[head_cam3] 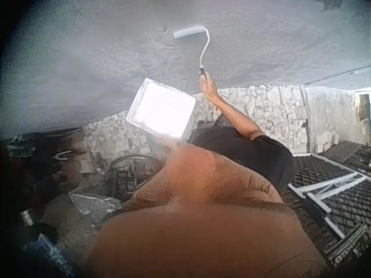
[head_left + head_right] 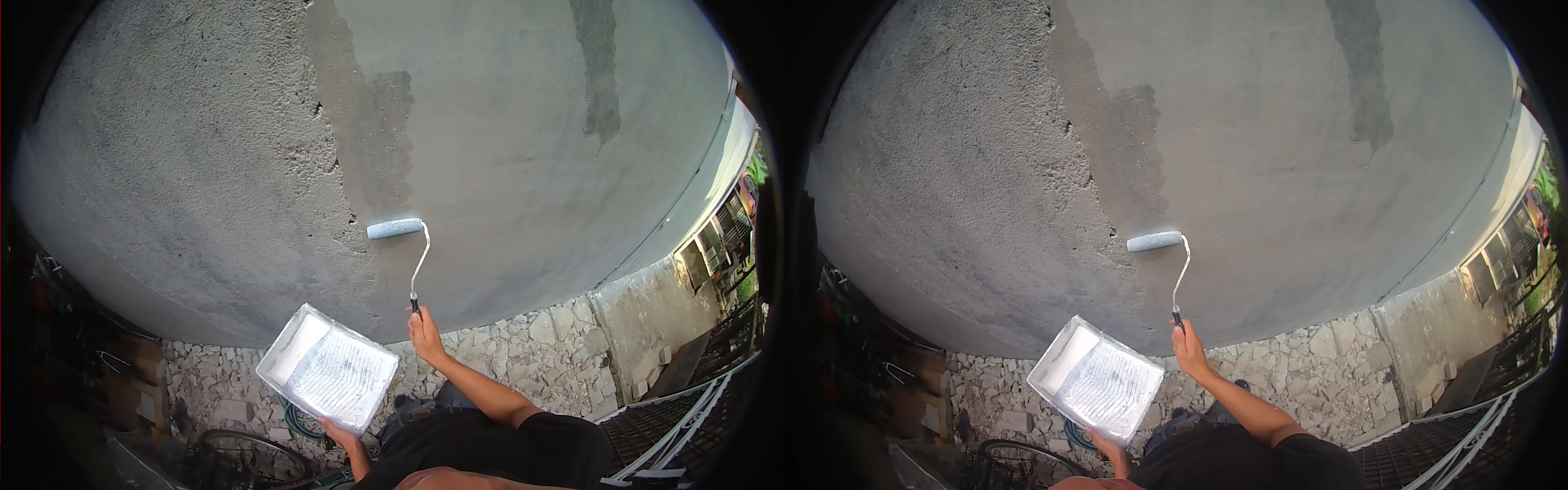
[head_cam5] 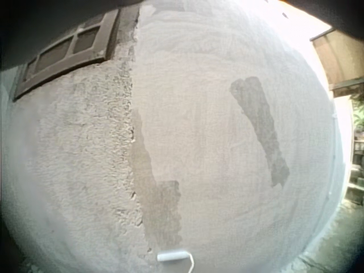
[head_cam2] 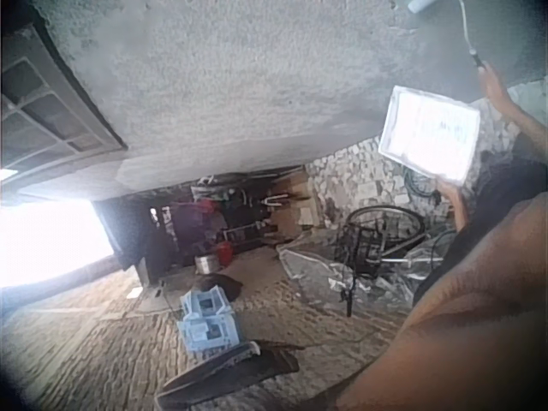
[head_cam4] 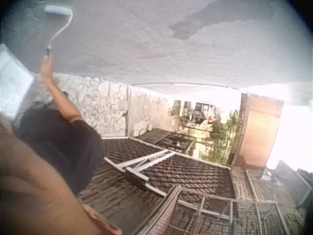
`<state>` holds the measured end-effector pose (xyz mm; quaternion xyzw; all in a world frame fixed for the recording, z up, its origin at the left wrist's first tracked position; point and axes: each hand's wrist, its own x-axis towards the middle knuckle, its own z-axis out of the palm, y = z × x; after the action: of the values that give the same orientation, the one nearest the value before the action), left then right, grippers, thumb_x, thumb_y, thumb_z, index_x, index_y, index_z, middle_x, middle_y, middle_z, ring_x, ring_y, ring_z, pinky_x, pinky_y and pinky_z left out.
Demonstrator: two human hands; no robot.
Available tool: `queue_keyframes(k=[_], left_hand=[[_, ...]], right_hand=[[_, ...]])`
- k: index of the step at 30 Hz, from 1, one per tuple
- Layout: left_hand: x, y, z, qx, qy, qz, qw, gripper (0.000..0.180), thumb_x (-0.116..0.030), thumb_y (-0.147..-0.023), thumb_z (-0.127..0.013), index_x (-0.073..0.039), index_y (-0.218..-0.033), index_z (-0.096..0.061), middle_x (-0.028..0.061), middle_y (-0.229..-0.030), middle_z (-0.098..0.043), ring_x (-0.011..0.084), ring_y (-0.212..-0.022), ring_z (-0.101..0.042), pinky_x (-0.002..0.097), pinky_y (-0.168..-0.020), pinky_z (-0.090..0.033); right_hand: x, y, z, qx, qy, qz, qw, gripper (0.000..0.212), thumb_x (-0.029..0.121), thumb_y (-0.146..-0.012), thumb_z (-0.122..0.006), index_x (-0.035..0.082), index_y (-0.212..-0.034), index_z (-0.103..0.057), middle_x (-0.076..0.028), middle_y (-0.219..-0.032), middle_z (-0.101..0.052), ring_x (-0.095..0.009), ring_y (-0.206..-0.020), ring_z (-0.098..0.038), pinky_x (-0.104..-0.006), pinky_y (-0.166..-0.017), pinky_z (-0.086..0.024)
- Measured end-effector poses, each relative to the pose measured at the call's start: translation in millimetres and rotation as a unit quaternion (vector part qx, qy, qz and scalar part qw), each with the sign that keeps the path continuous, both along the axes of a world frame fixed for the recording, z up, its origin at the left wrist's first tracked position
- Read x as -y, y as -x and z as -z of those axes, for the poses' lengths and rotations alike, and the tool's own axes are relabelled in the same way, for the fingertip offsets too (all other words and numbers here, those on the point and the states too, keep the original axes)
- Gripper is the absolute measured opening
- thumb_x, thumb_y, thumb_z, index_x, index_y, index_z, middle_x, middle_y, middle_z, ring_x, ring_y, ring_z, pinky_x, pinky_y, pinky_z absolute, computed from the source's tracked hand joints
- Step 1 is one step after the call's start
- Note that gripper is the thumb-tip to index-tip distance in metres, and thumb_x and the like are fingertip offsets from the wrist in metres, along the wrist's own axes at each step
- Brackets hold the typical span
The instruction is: Applying a layer of grey paint to a concrete wall using a paint roller and a paint tray.
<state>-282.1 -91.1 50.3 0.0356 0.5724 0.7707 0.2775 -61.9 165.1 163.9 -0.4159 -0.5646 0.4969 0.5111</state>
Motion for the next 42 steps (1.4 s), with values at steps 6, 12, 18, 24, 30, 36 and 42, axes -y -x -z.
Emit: queue_keyframes(k=[6,12,18,24,30,36,42], left_hand=[[-4,0,-4,0.018,-0.011,-0.008,1.000,0.087,-0.059,-0.116,-0.036,0.018,-0.155,-0.040,0.0324,-0.154,-0.052,0.0404,-0.134,-0.059,0.0455,-0.112,-0.049],[-4,2,8,0.018,-0.013,-0.005,1.000,0.088,-0.060,-0.115,-0.036,0.020,-0.150,-0.045,0.0325,-0.150,-0.056,0.0393,-0.130,-0.062,0.0445,-0.109,-0.051],[-3,1,9,0.010,-0.023,0.002,1.000,0.089,-0.062,-0.115,-0.037,0.019,-0.150,-0.045,0.0324,-0.151,-0.055,0.0395,-0.129,-0.063,0.0452,-0.108,-0.052],[3,9,16,0.010,-0.021,0.002,1.000,0.090,-0.063,-0.114,-0.038,0.020,-0.149,-0.045,0.0333,-0.148,-0.056,0.0405,-0.127,-0.064,0.0461,-0.106,-0.054],[-1,6,8,0.007,-0.001,0.005,1.000,0.090,-0.063,-0.114,-0.038,0.021,-0.147,-0.046,0.0347,-0.145,-0.058,0.0416,-0.125,-0.066,0.0470,-0.104,-0.054],[-10,3,3,-0.016,0.028,-0.046,0.998,0.090,-0.062,-0.114,-0.039,0.023,-0.144,-0.048,0.0345,-0.143,-0.060,0.0421,-0.123,-0.067,0.0472,-0.104,-0.055],[-16,6,4,0.003,0.032,-0.022,0.999,0.088,-0.060,-0.114,-0.039,0.023,-0.143,-0.050,0.0343,-0.142,-0.061,0.0407,-0.121,-0.068,0.0461,-0.101,-0.056]], right_hand=[[-23,9,-153,-0.023,-0.054,-0.020,0.998,0.035,0.032,-0.119,-0.042,0.004,-0.138,-0.051,0.000,-0.081,-0.050,-0.008,-0.055,-0.051,-0.0258,-0.049,-0.041],[-54,20,-286,-0.151,-0.095,-0.074,0.981,0.039,0.038,-0.118,-0.046,0.004,-0.137,-0.051,0.000,-0.081,-0.052,-0.010,-0.057,-0.059,-0.0255,-0.050,-0.046],[-83,14,-410,-0.147,-0.187,-0.121,0.964,0.049,0.046,-0.116,-0.044,0.001,-0.133,-0.053,-0.002,-0.080,-0.057,-0.021,-0.061,-0.074,-0.0269,-0.047,-0.052],[-105,-11,-523,-0.085,-0.252,-0.099,0.959,0.050,0.045,-0.115,-0.043,0.000,-0.133,-0.055,-0.002,-0.077,-0.060,-0.026,-0.065,-0.078,-0.0291,-0.047,-0.051],[-112,-25,-602,-0.045,-0.301,-0.049,0.951,0.051,0.044,-0.115,-0.044,0.000,-0.135,-0.056,-0.001,-0.076,-0.059,-0.022,-0.071,-0.077,-0.0277,-0.052,-0.050],[-105,-21,-545,-0.054,-0.252,-0.071,0.964,0.047,0.045,-0.115,-0.046,0.002,-0.129,-0.058,0.000,-0.075,-0.056,-0.017,-0.062,-0.071,-0.0273,-0.049,-0.047],[-76,-33,-399,-0.063,-0.158,-0.090,0.981,0.045,0.045,-0.117,-0.044,0.003,-0.127,-0.056,-0.001,-0.075,-0.053,-0.015,-0.056,-0.067,-0.0260,-0.045,-0.045]])
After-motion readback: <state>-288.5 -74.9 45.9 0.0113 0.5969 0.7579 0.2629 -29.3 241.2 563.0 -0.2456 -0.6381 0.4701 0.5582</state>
